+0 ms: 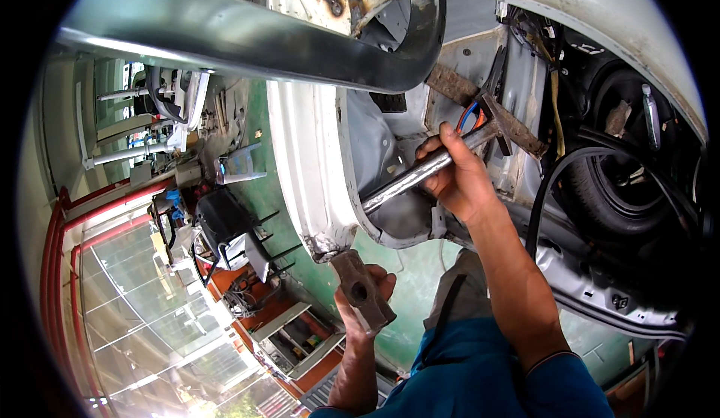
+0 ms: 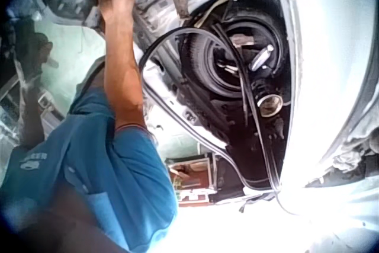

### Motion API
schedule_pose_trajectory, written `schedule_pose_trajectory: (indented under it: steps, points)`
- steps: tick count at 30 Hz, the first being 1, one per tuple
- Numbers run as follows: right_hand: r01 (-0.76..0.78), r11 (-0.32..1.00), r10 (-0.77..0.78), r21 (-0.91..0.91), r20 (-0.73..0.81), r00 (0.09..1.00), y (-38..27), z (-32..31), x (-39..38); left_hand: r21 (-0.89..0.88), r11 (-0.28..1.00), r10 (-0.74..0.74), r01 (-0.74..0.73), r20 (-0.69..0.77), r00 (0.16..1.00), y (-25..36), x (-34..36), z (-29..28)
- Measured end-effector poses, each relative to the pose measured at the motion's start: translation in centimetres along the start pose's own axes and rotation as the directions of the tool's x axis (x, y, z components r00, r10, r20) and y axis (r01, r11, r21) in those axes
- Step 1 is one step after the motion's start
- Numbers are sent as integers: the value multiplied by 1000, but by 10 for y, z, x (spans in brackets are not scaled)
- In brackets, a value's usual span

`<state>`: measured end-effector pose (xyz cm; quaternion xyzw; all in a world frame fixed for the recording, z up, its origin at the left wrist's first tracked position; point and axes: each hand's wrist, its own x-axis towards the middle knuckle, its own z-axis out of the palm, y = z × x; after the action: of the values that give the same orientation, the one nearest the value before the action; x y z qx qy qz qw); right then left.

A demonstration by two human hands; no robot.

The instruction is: The person uses a hammer and a metal dolly to repeatedly strike and shape the damaged front fender of a white car. They adjust the tool positions and reposition their hands to work on different sections of the dent along the fender edge.

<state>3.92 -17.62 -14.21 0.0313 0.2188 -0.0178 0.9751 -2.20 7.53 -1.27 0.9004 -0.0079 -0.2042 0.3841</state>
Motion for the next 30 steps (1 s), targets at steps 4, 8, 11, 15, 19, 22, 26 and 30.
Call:
schedule_pose_trajectory:
  steps: [4, 8, 11, 15, 19, 22, 26, 30]
  points:
    - [110, 992, -116, -63, -100, 988, -15, -6, -4, 76, 997, 20, -21, 2, 1000, 20, -4, 10]
    - [127, 981, -141, -149, -84, 986, -16, 7, -21, -432, 902, 26, -24, -1, 1000, 3, -31, 19]
    - [126, 989, -122, -83, 50, 991, -9, 5, -33, -272, 957, 149, -102, 158, 976, 40, -38, 37]
    - [75, 997, -72, -33, 103, 992, -2, -9, -46, -132, 917, 393, -377, 130, 910, 80, -17, 72]
    - [118, 990, -119, -73, -3, 993, -11, -14, -61, -207, 923, 350, -324, 107, 930, 95, 12, 99]
    - [136, 989, -136, -57, 6, 991, -21, -19, -72, -443, 886, 199, -133, 105, 974, 103, 29, 115]
    - [150, 983, -145, -106, 53, 988, -20, -28, -81, -499, 864, 102, -64, 49, 994, 109, 44, 119]
    - [32, 970, -24, -240, 37, 999, -29, -47, -113, -453, 888, 117, -82, 51, 992, 103, 42, 120]
